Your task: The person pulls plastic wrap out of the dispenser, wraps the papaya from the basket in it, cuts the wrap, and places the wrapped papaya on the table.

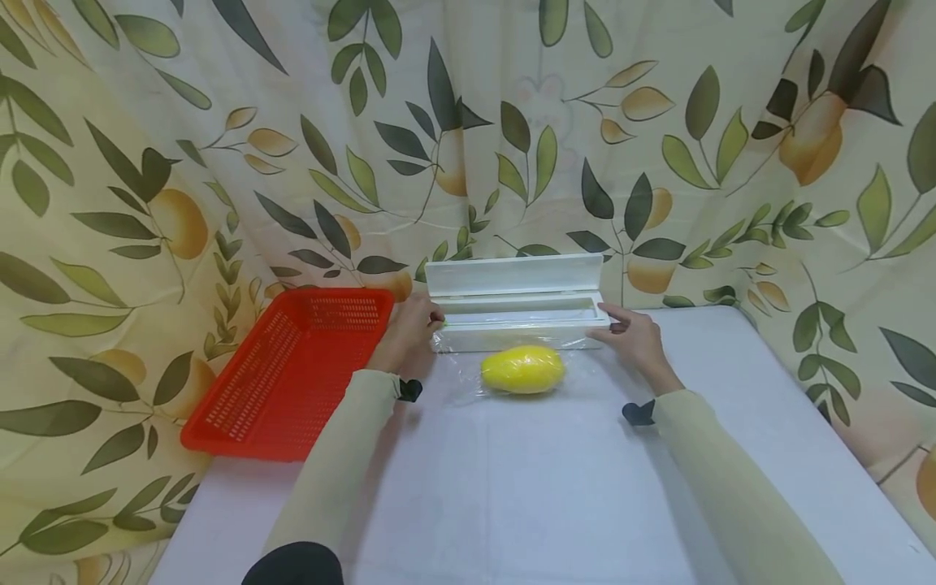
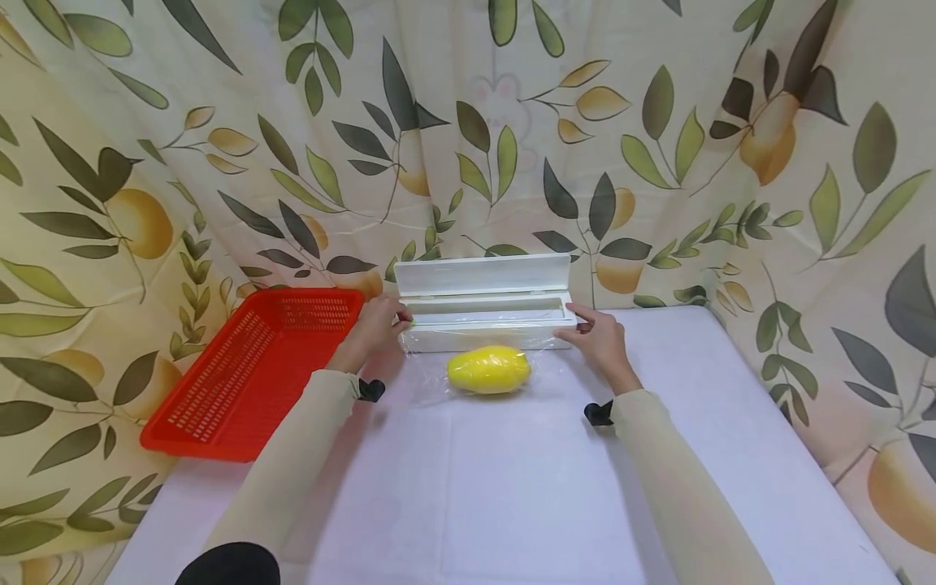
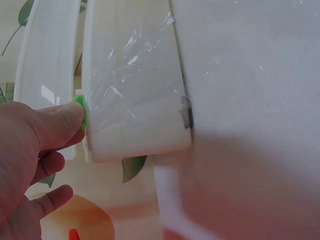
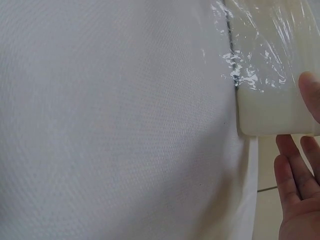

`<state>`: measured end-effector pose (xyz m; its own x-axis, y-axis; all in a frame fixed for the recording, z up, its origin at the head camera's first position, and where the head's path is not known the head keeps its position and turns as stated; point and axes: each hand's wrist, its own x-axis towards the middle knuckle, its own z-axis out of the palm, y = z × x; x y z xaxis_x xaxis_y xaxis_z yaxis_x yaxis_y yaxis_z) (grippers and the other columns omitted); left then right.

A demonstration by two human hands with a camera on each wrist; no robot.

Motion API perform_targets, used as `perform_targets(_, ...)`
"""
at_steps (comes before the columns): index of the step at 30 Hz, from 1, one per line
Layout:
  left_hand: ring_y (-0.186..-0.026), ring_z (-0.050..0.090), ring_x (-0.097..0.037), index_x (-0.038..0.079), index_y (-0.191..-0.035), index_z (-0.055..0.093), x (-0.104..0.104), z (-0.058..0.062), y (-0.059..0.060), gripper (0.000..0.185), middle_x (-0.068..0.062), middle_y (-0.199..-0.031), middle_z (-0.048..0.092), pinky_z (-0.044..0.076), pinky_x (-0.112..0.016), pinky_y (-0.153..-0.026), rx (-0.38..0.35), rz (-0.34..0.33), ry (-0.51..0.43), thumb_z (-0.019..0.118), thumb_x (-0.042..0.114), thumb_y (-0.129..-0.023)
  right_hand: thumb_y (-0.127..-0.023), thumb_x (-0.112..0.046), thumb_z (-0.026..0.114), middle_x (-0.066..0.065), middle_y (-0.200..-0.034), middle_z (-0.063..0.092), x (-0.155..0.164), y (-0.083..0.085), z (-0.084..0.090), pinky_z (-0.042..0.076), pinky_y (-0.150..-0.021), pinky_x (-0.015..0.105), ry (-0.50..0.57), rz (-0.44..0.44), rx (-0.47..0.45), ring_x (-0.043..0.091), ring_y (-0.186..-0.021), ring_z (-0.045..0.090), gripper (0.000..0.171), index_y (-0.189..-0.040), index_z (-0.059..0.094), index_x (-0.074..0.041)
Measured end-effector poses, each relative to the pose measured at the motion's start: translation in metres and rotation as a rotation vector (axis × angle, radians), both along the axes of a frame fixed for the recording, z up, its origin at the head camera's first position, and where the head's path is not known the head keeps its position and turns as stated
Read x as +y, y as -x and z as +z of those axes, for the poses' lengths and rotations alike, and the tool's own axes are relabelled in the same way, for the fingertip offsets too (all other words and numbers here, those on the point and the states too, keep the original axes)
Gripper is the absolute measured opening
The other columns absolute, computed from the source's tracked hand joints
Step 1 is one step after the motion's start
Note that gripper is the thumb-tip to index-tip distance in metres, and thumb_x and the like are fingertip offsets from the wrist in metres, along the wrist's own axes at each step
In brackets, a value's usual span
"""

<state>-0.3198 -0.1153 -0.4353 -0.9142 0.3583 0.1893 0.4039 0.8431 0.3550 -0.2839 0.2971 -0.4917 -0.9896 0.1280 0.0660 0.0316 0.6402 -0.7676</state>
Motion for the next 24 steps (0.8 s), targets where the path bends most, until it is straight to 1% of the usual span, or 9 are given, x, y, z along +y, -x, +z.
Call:
perform_targets(3, -0.098, 0.053, -0.024, 0.009, -0.101, 0.079, -0.006, 0.000, -0.002, 0.008, -0.006, -0.099, 0.064, 0.051, -0.035, -0.085, -0.012, -0.001, -0.040, 0.075, 0.010, -0.094, -0.086, -0.042, 0.083, 0.020, -0.151, 0.052, 0.001, 0.000, -0.001, 0.052, -0.095, 0.051, 0.001, 0.001, 0.002, 0.038, -0.123, 0.059, 0.074, -0.151, 0.054, -0.019)
perform_targets(5, -0.097, 0.053, -0.025, 0.006, -0.103, 0.078, -0.011, 0.000, -0.002, 0.010, -0.007, -0.098, 0.065, 0.052, -0.036, -0.085, -0.023, 0.006, -0.084, 0.075, 0.007, -0.093, -0.087, -0.041, 0.082, 0.021, -0.150, 0.052, 0.001, 0.001, -0.001, 0.051, -0.094, 0.051, 0.003, 0.007, 0.004, 0.038, -0.122, 0.059, 0.073, -0.150, 0.054, -0.019)
perform_targets(7, -0.096, 0.054, -0.027, 0.003, -0.104, 0.078, -0.015, 0.000, -0.001, 0.011, -0.009, -0.098, 0.067, 0.052, -0.037, -0.086, -0.021, -0.002, -0.106, 0.075, 0.005, -0.093, -0.086, -0.042, 0.083, 0.021, -0.151, 0.051, 0.001, 0.000, 0.000, 0.051, -0.096, 0.052, 0.010, 0.011, 0.001, 0.038, -0.123, 0.059, 0.074, -0.150, 0.054, -0.019)
perform_targets(12, -0.095, 0.056, -0.027, 0.002, -0.104, 0.078, -0.017, 0.000, 0.000, 0.011, -0.010, -0.097, 0.070, 0.053, -0.037, -0.085, -0.006, -0.027, -0.104, 0.073, 0.005, -0.095, -0.086, -0.043, 0.082, 0.021, -0.152, 0.050, 0.002, 0.000, 0.000, 0.049, -0.099, 0.053, 0.010, 0.015, 0.002, 0.039, -0.124, 0.059, 0.074, -0.151, 0.054, -0.019)
perform_targets(15, -0.096, 0.055, -0.027, 0.002, -0.105, 0.078, -0.017, 0.001, -0.002, 0.012, -0.010, -0.097, 0.068, 0.052, -0.037, -0.086, -0.013, -0.013, -0.110, 0.073, 0.006, -0.095, -0.086, -0.045, 0.083, 0.021, -0.151, 0.051, 0.003, 0.001, -0.001, 0.049, -0.099, 0.053, 0.006, 0.019, 0.005, 0.039, -0.123, 0.059, 0.075, -0.150, 0.054, -0.019)
perform_targets(19, -0.100, 0.052, -0.026, 0.003, -0.108, 0.077, -0.018, 0.000, -0.002, 0.014, -0.009, -0.099, 0.065, 0.051, -0.038, -0.089, -0.024, 0.006, -0.117, 0.074, 0.008, -0.095, -0.085, -0.047, 0.083, 0.021, -0.152, 0.050, 0.002, 0.002, -0.001, 0.049, -0.098, 0.053, 0.006, 0.023, 0.008, 0.039, -0.123, 0.059, 0.077, -0.151, 0.054, -0.019)
perform_targets(21, -0.099, 0.053, -0.026, 0.003, -0.109, 0.077, -0.018, -0.001, -0.002, 0.015, -0.009, -0.100, 0.066, 0.052, -0.038, -0.089, -0.019, 0.009, -0.124, 0.074, 0.008, -0.095, -0.086, -0.045, 0.082, 0.021, -0.152, 0.050, 0.002, 0.002, -0.001, 0.050, -0.098, 0.053, 0.006, 0.023, 0.008, 0.039, -0.123, 0.059, 0.076, -0.151, 0.053, -0.019)
perform_targets(24, -0.097, 0.054, -0.027, 0.003, -0.106, 0.078, -0.017, -0.002, -0.003, 0.013, -0.009, -0.097, 0.066, 0.052, -0.037, -0.087, -0.004, 0.022, -0.128, 0.074, 0.007, -0.095, -0.087, -0.041, 0.082, 0.021, -0.152, 0.050, 0.001, 0.002, -0.001, 0.050, -0.097, 0.053, 0.004, 0.023, 0.006, 0.039, -0.122, 0.060, 0.074, -0.151, 0.053, -0.018)
